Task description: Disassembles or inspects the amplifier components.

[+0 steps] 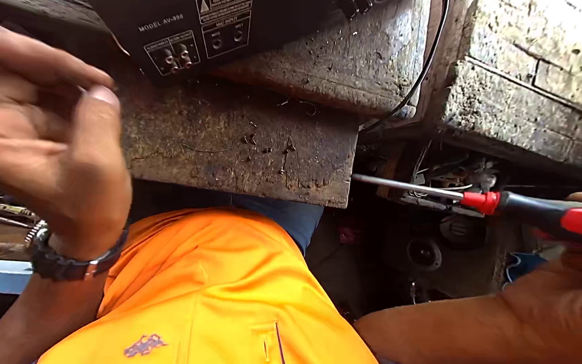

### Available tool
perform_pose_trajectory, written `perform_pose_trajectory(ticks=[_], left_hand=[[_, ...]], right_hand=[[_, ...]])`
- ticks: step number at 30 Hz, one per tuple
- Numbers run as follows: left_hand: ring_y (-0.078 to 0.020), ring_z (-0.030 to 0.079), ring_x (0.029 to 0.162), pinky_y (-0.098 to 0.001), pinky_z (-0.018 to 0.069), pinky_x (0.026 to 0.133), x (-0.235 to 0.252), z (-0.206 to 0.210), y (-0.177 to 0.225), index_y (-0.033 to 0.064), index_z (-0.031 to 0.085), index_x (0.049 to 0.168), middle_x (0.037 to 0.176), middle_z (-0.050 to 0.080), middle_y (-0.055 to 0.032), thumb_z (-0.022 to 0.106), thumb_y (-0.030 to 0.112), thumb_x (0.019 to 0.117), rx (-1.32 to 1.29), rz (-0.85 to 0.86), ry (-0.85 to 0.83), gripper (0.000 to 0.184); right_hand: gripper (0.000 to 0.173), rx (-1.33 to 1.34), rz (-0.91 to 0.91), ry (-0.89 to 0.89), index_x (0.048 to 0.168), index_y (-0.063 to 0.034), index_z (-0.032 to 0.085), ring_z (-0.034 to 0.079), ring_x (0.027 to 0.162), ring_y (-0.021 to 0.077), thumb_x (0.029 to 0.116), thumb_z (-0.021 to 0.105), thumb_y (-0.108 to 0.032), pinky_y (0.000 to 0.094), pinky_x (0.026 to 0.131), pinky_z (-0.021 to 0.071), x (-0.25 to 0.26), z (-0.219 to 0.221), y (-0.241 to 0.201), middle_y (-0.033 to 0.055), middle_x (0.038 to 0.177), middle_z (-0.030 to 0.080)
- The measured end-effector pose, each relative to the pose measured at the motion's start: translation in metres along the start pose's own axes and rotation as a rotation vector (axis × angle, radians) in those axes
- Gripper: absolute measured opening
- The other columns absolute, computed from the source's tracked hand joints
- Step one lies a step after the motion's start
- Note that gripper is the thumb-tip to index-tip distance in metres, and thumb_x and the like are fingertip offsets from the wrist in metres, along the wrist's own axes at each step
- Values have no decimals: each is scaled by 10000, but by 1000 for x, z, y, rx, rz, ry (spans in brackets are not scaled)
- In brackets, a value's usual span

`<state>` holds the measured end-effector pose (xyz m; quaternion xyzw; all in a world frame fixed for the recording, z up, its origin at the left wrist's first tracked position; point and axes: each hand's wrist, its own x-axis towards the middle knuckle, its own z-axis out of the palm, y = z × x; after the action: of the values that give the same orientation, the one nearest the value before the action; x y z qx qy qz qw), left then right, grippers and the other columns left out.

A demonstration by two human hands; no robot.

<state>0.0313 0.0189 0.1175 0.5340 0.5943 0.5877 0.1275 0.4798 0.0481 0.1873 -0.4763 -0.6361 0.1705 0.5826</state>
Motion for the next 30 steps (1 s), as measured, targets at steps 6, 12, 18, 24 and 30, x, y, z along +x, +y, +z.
perform_pose_trajectory(ticks=[6, 12, 18, 24, 30], left_hand=[[-240, 658, 1079, -380, 527, 970, 3, 48, 2, 34, 729, 1105, 1112, 705, -134, 597, 164, 1001, 321, 261, -577, 212], [-309, 623, 1069, -430, 496, 964, 27, 70, -18, 46, 752, 1053, 1053, 683, -141, 598, 135, 996, 320, 385, -814, 187], [-355, 601, 1040, -476, 497, 910, 40, 74, -16, 22, 686, 1005, 1006, 635, -156, 537, 136, 1025, 407, 517, -947, 189], [-277, 615, 1001, -400, 517, 902, 26, 64, 2, -8, 597, 1067, 1046, 617, -171, 487, 110, 1039, 361, 348, -788, 163], [-141, 638, 847, -288, 572, 736, -4, 51, 7, -5, 600, 1288, 1055, 653, -80, 523, -5, 1017, -344, -206, -486, 282]], right_hand=[[420, 62, 154, 50, 1137, -99, 458, 740, 889, 262, 878, 788, -95, 463, 747, 668, -65, 34, 26, 61, 1027, 688], [415, -212, 390, -354, 1207, -6, 574, 695, 773, 94, 894, 755, -209, 245, 614, 611, -99, 24, 23, 48, 1013, 693], [270, -30, 382, -304, 1185, -5, 610, 561, 603, 36, 991, 569, -188, 176, 497, 452, -113, 44, 25, 0, 860, 669], [416, 214, 380, -324, 1251, -37, 604, 614, 712, 50, 975, 666, -341, 193, 579, 521, -117, 74, 5, 13, 1024, 687], [410, 256, 231, -455, 1239, 24, 598, 686, 950, 52, 1001, 637, -307, 205, 824, 602, -118, 116, -14, 35, 1093, 708]])
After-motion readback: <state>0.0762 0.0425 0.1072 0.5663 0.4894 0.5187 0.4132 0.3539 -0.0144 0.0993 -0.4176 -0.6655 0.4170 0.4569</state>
